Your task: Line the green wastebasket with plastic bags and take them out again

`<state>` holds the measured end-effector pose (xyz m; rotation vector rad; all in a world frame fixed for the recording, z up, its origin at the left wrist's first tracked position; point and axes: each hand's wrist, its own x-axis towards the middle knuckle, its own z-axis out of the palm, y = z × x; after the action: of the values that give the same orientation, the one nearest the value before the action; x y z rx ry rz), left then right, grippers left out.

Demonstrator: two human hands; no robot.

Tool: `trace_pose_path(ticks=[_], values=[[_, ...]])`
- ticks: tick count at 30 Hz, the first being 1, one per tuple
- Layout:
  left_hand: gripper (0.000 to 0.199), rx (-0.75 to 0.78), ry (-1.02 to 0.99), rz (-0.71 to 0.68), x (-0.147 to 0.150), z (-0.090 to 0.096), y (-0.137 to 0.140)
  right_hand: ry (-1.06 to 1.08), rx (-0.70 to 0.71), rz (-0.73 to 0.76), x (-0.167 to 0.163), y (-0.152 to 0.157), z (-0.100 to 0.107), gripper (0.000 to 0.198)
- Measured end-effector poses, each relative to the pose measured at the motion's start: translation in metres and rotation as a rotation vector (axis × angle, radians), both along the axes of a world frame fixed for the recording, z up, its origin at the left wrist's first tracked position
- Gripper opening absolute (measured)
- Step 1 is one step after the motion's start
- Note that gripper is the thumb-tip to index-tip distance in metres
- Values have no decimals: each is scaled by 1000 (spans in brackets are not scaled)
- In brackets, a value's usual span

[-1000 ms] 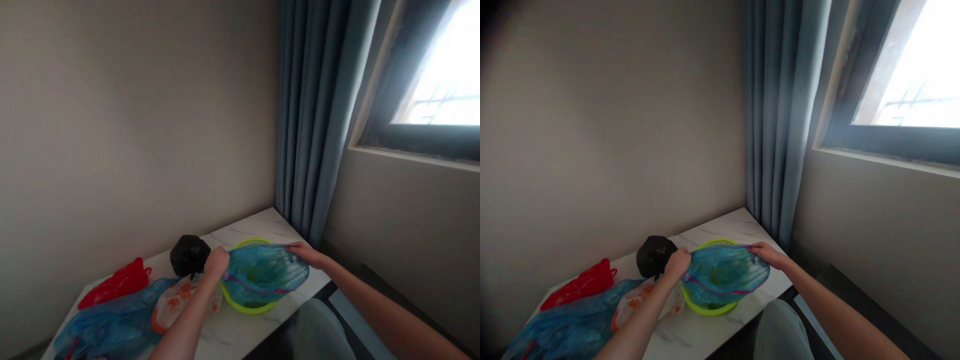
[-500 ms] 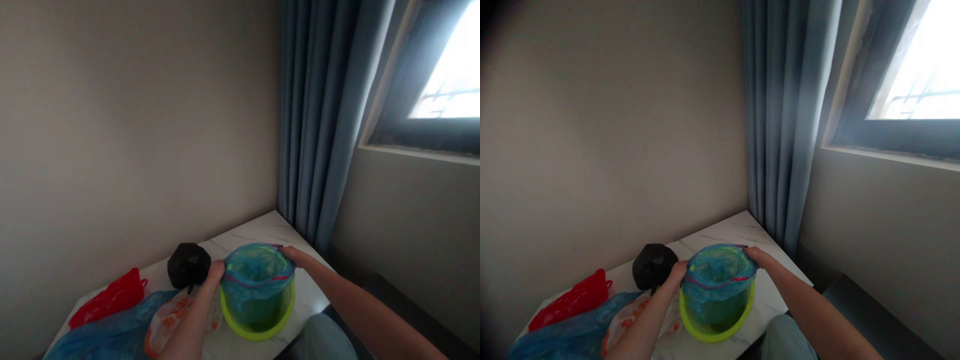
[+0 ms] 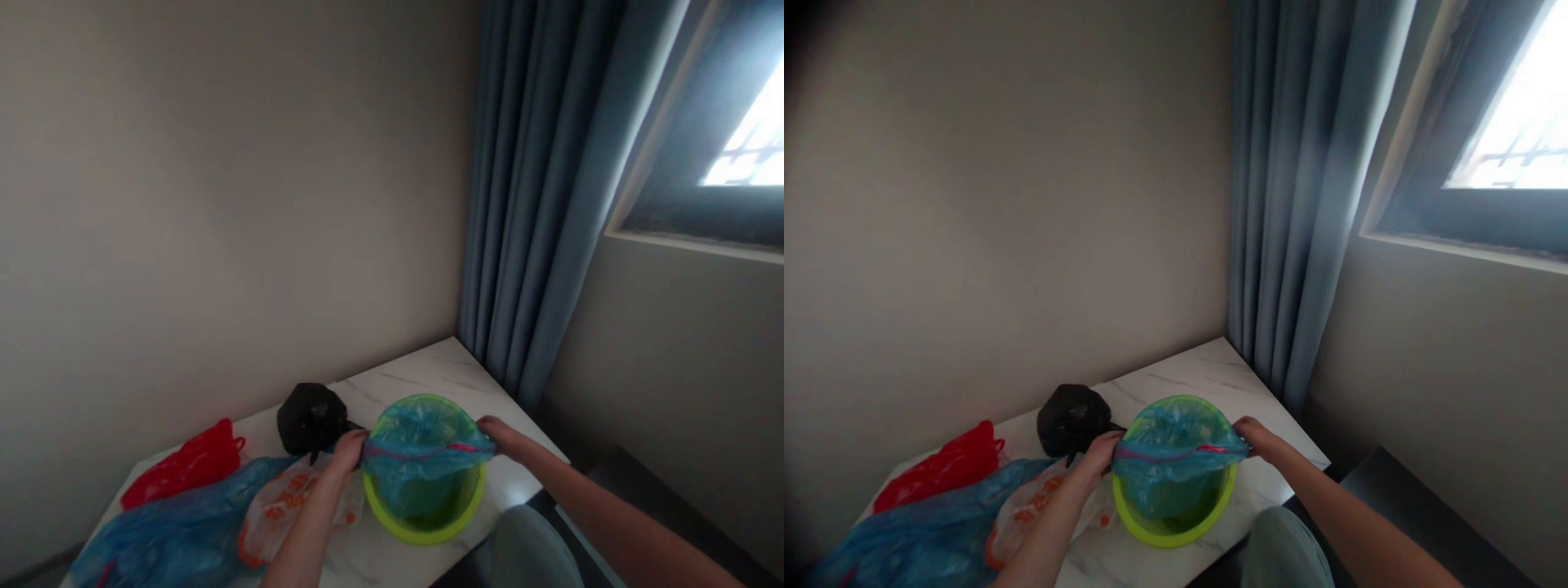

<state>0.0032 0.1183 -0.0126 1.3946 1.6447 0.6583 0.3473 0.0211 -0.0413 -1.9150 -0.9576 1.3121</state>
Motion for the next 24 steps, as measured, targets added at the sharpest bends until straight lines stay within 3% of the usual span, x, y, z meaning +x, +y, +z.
trace_pose_path(ticks=[2,4,8,11,14,19,24], values=[[23,24,-9,6,-6,6,-3,-32,84,-110,1,-6,7,21],[31,112,-30,-19,-13,12,-11,-134,269,-125,1,-15,14,27],[41,276,-66,-169,-24,15,-40,-266,563,83,-4,-42,26,32],[47,265,-95,-245,-29,10,-61,-329,605,244,-13,-63,30,34],[54,244,-141,-265,-32,6,-75,-382,616,278,-21,-77,31,34],[68,223,-181,-296,-40,4,-90,-472,664,158,-31,-88,22,26],[72,251,-231,-304,-45,-12,-97,-431,656,-3,-41,-90,-3,17]])
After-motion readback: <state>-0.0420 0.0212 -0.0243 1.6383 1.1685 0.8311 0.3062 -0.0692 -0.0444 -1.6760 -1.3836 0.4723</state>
